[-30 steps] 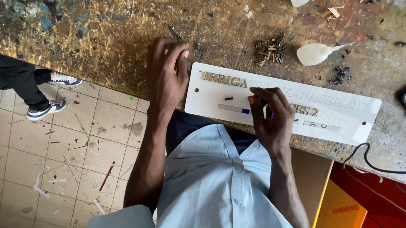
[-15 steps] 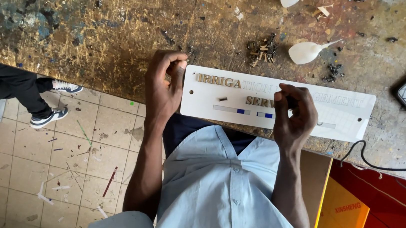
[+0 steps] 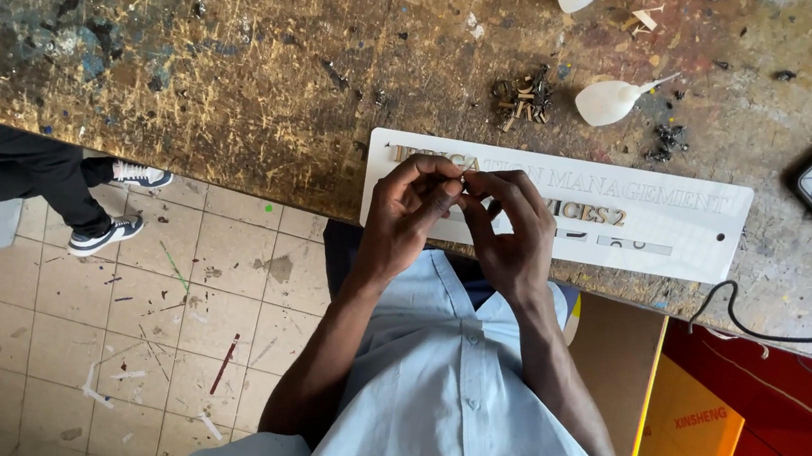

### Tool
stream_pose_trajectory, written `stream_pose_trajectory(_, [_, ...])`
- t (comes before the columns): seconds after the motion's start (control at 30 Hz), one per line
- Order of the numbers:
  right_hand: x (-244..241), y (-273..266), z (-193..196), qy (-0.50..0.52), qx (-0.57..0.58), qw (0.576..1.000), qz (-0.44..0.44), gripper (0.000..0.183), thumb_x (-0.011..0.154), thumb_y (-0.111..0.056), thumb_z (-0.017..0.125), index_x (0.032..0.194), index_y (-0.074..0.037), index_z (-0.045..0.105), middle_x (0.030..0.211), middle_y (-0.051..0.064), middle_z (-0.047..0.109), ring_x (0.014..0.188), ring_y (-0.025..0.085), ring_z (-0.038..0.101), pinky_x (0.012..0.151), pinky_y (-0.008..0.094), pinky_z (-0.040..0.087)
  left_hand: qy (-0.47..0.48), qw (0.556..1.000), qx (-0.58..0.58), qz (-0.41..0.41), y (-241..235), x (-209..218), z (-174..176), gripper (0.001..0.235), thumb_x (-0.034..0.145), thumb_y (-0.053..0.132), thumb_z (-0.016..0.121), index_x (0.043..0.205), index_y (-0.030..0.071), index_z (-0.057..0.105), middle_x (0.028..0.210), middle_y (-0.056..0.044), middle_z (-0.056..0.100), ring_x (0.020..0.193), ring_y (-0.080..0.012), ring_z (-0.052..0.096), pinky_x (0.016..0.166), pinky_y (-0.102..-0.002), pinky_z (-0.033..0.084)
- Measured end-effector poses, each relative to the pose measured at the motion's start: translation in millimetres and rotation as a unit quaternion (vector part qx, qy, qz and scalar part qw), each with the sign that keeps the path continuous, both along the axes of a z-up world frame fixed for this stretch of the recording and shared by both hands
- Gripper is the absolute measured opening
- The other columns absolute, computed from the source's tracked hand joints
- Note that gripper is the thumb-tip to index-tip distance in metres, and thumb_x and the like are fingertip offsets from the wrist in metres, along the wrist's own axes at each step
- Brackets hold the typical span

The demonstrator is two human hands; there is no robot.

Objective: Gluing individual letters onto a sign board to assemble a sign

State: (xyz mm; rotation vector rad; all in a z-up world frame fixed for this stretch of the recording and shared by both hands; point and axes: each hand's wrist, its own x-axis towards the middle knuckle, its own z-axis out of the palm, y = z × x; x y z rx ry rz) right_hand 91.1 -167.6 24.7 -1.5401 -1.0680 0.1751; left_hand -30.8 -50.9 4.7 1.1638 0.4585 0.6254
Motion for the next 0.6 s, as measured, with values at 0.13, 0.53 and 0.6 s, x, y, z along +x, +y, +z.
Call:
stream_pose_trajectory(0.13, [4,-4,9,0.005,-0.015,1.000,0.013,0.022,0.102,0.005,0.085,0.124,0.003,0.082,0.098,0.017,0.075,0.086,0.031,0.078,0.063,0.036,0.060,-0.013,1.000,0.007,0.019,0,-1,-3,0.019,0.111,0.013,0.079,0.126,0.002,0.076,0.107,-0.012,0.076,0.095,-0.0143,0.075,0.083,-0.029,0.065])
stream_pose_trajectory(0.53, [9,-17,7,-0.195,-0.227,0.954,0.030,0.021,0.101,-0.001,0.079,0.121,-0.002,0.087,0.092,0.014,0.072,0.080,0.030,0.070,0.060,0.041,0.056,0.053,0.992,0.086,0.079,23,-27,8,0.031,0.118,0.017,0.070,0.147,0.007,0.074,0.124,-0.012,0.074,0.108,-0.0151,0.070,0.094,-0.033,0.066])
stream_pose_trajectory(0.6, [10,-17,4,-0.188,-0.236,0.953,0.024,0.023,0.102,-0.002,0.079,0.123,-0.003,0.086,0.093,0.013,0.073,0.080,0.031,0.071,0.061,0.042,0.056,0.054,0.989,0.113,0.078,21,-25,11,0.032,0.116,0.013,0.071,0.147,0.007,0.075,0.126,-0.013,0.074,0.111,-0.0173,0.071,0.096,-0.036,0.067])
